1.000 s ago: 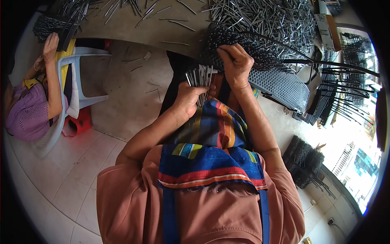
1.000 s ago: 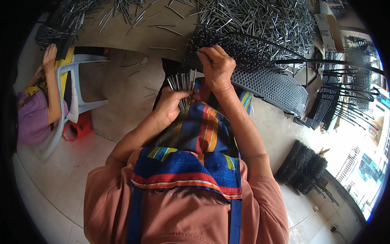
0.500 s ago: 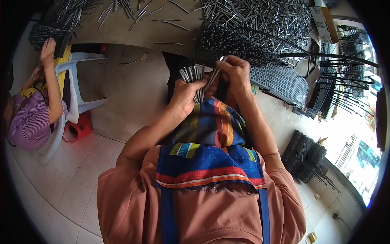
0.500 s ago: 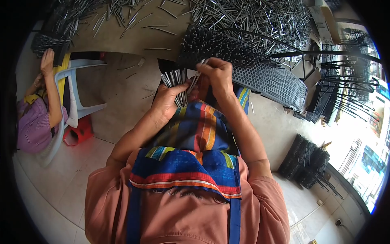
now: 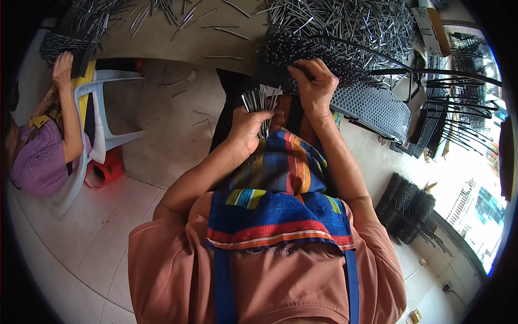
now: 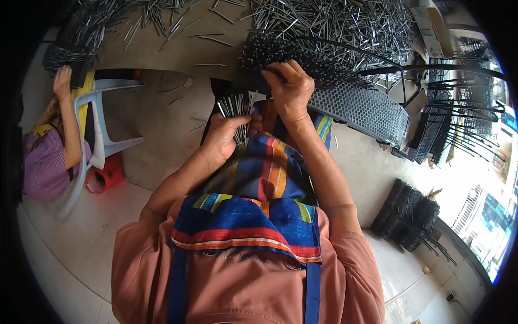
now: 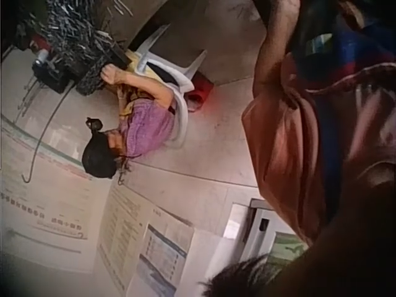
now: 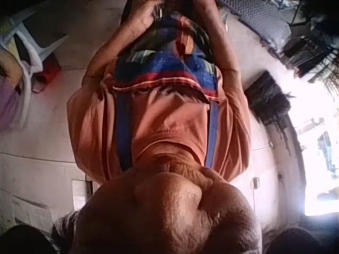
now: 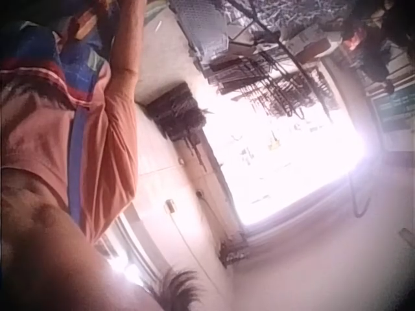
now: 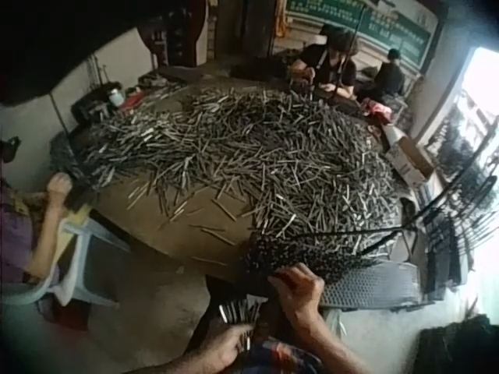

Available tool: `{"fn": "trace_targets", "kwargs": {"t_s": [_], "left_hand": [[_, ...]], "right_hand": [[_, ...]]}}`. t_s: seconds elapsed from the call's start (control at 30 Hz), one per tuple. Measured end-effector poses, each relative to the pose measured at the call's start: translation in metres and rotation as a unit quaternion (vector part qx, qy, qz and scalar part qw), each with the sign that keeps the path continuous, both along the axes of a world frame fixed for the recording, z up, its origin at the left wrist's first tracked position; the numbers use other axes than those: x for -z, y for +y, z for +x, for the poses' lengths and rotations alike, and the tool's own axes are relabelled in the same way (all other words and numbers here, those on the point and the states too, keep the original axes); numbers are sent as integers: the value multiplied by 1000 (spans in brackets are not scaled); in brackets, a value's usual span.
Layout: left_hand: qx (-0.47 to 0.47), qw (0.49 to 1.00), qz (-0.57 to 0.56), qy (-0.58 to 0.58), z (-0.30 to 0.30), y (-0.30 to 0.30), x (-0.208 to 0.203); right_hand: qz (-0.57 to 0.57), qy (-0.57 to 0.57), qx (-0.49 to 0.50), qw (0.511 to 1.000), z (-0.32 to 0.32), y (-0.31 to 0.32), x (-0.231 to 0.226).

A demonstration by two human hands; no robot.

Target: Insert thin metal pins into a perforated frame to assemble brush-like components.

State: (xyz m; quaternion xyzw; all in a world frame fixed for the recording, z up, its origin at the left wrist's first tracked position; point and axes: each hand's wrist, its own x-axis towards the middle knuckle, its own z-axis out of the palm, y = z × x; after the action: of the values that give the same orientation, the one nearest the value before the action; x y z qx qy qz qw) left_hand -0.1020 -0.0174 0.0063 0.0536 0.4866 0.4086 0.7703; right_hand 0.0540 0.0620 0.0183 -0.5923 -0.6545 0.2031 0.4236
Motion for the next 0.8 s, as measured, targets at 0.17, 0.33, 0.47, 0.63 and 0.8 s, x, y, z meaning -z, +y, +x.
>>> {"fn": "trace_targets", "kwargs": {"t_s": [0.17,0.33,0.47,0.63,0.8], "left_hand": [[-4,1000,-4,1,2,2,0],[-16,999,-3,-31,2,6,-5],[-18,999,-9,-37,-1,6,-2],[-14,998,-35,-43,0,2,3],[-10,999,-28,-34,-2,-2,4]], "right_hand": [[35,-14,-9,999,-2,2,-2],[29,-90,-16,995,-2,0,-8],[23,-119,9,993,7,-7,-3],[88,-239,-34,966,2,-2,-4],[103,-353,-96,925,2,16,-7]]}}
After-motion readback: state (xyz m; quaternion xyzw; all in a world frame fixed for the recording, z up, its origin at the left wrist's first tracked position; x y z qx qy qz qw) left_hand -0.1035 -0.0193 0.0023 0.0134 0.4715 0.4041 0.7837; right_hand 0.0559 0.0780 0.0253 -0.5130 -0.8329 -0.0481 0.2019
